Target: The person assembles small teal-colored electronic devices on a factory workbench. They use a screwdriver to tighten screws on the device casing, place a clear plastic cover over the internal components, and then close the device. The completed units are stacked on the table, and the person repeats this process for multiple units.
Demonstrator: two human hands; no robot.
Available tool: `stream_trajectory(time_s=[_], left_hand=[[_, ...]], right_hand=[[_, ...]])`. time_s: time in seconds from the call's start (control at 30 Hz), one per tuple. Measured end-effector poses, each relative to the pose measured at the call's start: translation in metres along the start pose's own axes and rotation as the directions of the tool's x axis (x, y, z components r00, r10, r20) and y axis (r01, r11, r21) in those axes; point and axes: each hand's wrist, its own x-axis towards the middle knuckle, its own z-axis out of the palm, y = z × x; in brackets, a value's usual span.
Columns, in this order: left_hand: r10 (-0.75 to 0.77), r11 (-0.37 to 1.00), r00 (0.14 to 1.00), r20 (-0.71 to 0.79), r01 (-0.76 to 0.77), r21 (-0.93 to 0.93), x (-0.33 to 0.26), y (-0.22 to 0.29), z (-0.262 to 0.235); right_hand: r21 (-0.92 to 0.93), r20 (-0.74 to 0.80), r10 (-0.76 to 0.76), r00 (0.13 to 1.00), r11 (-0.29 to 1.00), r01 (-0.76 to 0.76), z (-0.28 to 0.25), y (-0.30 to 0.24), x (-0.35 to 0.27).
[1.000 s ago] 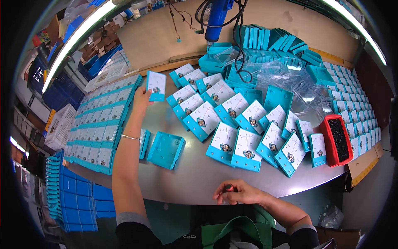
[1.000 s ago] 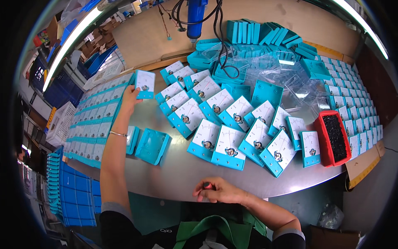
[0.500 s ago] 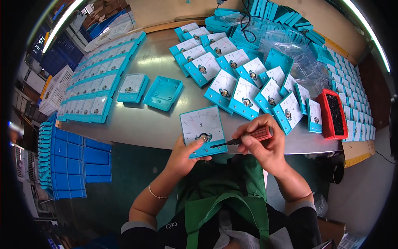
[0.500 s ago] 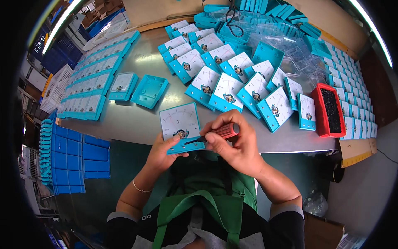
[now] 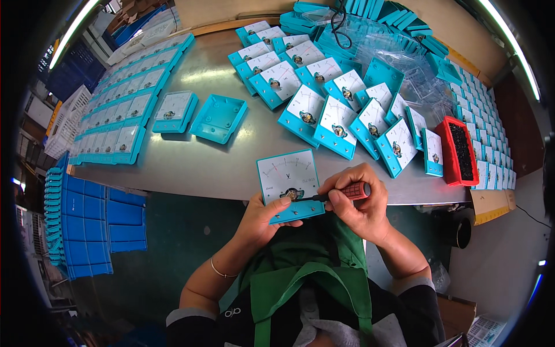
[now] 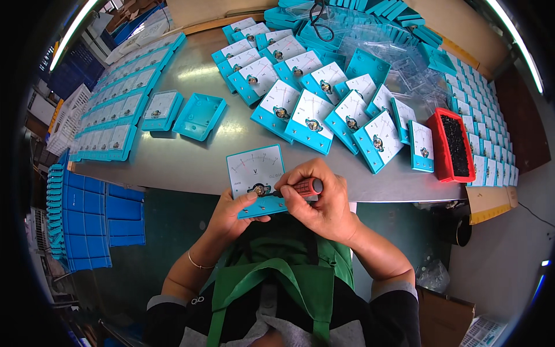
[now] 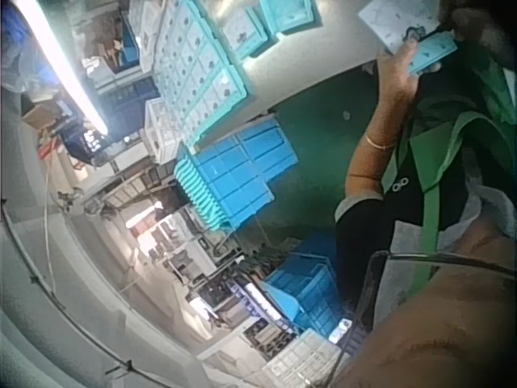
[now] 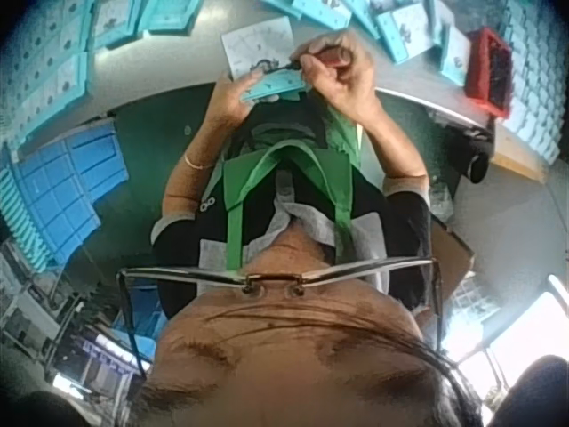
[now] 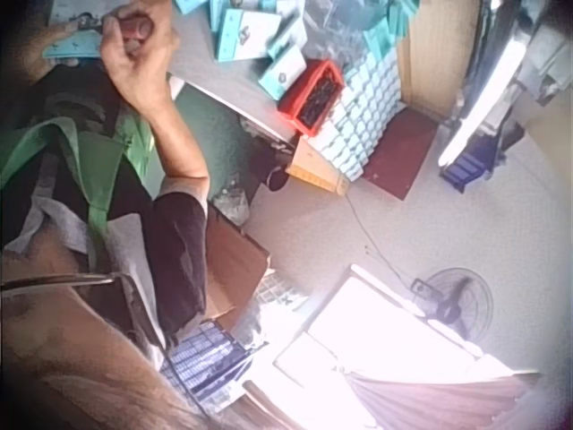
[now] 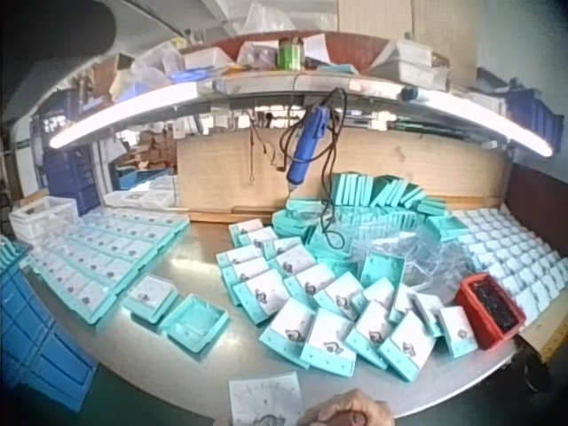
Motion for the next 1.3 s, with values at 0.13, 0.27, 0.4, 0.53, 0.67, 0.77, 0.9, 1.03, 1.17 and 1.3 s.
stream_trajectory(time_s=[0.13,0.27,0.4,0.53,0.67,0.77,0.9,1.03,1.17,1.3], left_hand=[[-0.033,0.999,0.999,0.005,0.033,-0.008,0.000,0.002,0.005],[-0.033,0.998,0.999,-0.003,0.033,0.047,-0.001,-0.001,0.003],[-0.030,0.966,0.999,0.039,0.019,0.256,-0.002,-0.003,0.000],[-0.059,0.905,0.995,0.075,0.022,0.424,-0.005,0.003,0.006],[-0.064,0.936,0.993,0.103,0.024,0.350,-0.007,0.004,0.005],[-0.115,0.971,0.992,0.057,0.100,0.218,-0.005,0.007,-0.003],[-0.096,0.964,0.994,0.058,0.078,0.255,-0.007,0.003,-0.008],[-0.150,0.977,0.982,0.118,0.129,0.168,-0.008,0.006,-0.005],[-0.179,0.965,0.963,0.202,0.132,0.225,-0.006,0.005,0.002],[-0.136,0.907,0.985,0.102,0.083,0.413,-0.011,0.003,0.013]], right_hand=[[-0.031,-0.003,-0.003,1.000,1.000,0.003,0.000,-0.002,0.000],[-0.075,0.100,0.015,0.995,0.997,-0.008,-0.001,-0.003,0.004],[-0.156,0.315,0.042,0.948,0.988,0.008,-0.009,-0.014,0.017],[0.005,0.300,0.401,0.865,0.906,-0.422,-0.017,-0.012,0.047],[0.107,0.273,0.522,0.809,0.819,-0.564,-0.019,0.007,0.056],[0.174,-0.001,0.435,0.900,0.887,-0.428,-0.018,0.001,0.041],[0.165,0.073,0.416,0.907,0.891,-0.422,-0.034,0.007,0.021],[0.098,0.063,0.469,0.881,0.876,-0.473,-0.033,0.011,0.006],[-0.276,0.151,0.505,0.850,0.847,-0.454,-0.021,0.013,0.001],[-0.389,0.212,0.317,0.924,0.895,-0.218,-0.028,0.010,0.000]])
